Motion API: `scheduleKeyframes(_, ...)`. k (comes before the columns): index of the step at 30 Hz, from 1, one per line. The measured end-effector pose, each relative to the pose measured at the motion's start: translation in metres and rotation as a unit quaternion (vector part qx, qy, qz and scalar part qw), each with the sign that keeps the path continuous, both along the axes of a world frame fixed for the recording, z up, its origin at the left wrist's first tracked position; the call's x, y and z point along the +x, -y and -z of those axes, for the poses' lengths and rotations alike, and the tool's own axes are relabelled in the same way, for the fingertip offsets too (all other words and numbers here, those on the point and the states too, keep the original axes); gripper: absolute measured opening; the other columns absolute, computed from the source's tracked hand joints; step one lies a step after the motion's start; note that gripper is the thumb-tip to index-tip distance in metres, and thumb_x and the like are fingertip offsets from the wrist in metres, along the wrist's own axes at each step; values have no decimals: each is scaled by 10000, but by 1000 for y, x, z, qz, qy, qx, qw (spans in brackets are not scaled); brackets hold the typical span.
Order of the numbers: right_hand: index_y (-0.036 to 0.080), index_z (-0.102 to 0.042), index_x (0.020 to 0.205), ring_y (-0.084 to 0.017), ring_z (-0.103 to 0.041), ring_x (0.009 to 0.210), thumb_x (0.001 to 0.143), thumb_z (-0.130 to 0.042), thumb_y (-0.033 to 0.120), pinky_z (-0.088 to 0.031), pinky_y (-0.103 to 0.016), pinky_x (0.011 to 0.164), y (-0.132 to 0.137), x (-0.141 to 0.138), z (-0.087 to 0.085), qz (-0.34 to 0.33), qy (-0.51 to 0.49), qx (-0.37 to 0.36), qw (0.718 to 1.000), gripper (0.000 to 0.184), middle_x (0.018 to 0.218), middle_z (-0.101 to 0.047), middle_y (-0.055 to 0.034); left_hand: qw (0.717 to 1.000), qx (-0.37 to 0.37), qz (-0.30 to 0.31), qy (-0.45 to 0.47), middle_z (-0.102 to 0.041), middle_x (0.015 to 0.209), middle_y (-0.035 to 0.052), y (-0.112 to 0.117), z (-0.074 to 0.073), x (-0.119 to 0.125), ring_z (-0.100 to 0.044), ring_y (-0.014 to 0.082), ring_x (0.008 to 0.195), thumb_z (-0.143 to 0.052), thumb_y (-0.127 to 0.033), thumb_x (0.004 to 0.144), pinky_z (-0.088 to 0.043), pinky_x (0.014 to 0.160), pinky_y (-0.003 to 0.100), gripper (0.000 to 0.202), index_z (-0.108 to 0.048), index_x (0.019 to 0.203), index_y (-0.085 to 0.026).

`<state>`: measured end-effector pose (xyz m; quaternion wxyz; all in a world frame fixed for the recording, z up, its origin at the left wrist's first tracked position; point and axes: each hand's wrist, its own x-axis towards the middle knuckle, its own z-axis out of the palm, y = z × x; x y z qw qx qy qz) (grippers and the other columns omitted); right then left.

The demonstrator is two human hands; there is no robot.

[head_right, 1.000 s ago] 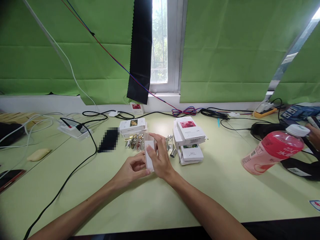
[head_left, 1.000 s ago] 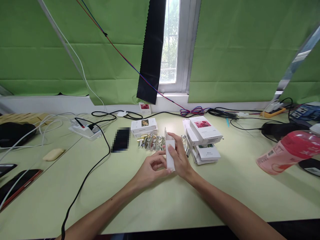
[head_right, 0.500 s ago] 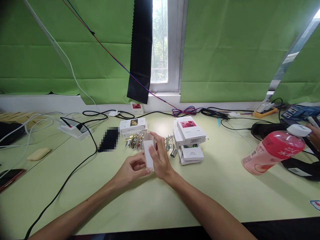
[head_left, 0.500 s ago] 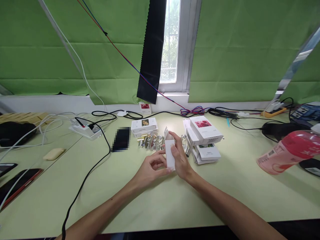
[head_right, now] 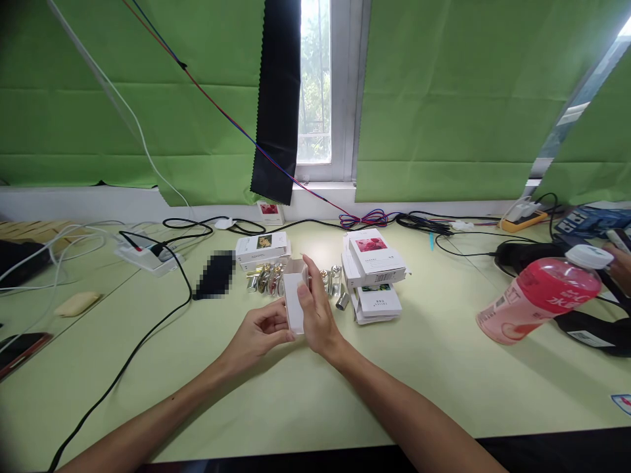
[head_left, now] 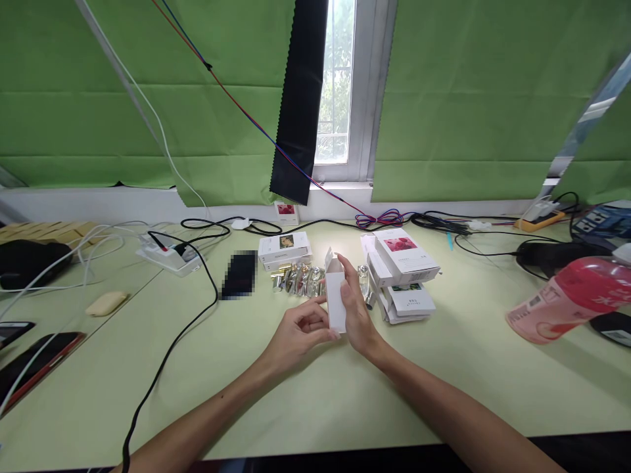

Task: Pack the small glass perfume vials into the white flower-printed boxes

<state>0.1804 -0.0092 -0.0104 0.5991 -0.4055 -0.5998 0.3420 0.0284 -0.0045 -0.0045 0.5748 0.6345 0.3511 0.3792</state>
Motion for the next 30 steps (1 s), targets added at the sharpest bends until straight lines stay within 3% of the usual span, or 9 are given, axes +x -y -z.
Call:
scheduleKeyframes(4,325,-248,1600,-221,-255,1548,1042,-288,605,-285,-465,1253,1,0,0,-14,5,-2,1000,626,1662,-297,-10,1000,-2,-21,4,-726,1092,116,-2,0,-1,-723,257,949,-882,-348,667,-586,880,353,265,-724,750,-152)
scheduleKeyframes(11,318,-297,1594,-216,-237,1555,1061,-300,548,-190,-489,1287,4,-3,1,-50,40,29,998,580,1654,-322,2,998,24,-39,33,-745,1036,102,-5,-1,-4,-711,251,931,-849,-366,725,-586,897,378,261,-757,844,-152)
scheduleKeyframes(15,316,-290,1596,-210,-205,1563,1060,-295,556,-180,-497,1290,5,-4,2,-59,55,30,996,588,1662,-297,15,997,25,-59,47,-749,924,80,-8,-3,-5,-710,251,923,-849,-368,730,-578,898,375,261,-745,833,-152)
scheduleKeyframes(20,328,-263,1602,-214,-174,1569,1066,-325,509,-182,-499,1291,6,-4,2,-66,87,70,992,569,1669,-272,22,992,5,-103,75,-756,932,51,-12,-6,-8,-711,232,921,-861,-366,724,-571,908,359,252,-744,825,-168)
scheduleKeyframes(25,334,-240,1609,-223,-242,1553,1054,-391,398,-256,-497,1274,8,-3,0,-75,113,106,985,578,1661,-296,15,988,-21,-112,99,-761,996,55,-13,-6,-12,-714,249,983,-841,-372,759,-555,979,404,257,-767,911,-178)
scheduleKeyframes(30,300,-206,1620,-247,-302,1532,942,-522,225,-328,-509,1242,5,-3,4,-61,146,156,975,752,1648,-332,-27,986,-51,-99,123,-775,1072,89,-13,-7,-12,-710,284,1075,-844,-369,762,-516,1064,444,295,-781,974,-174)
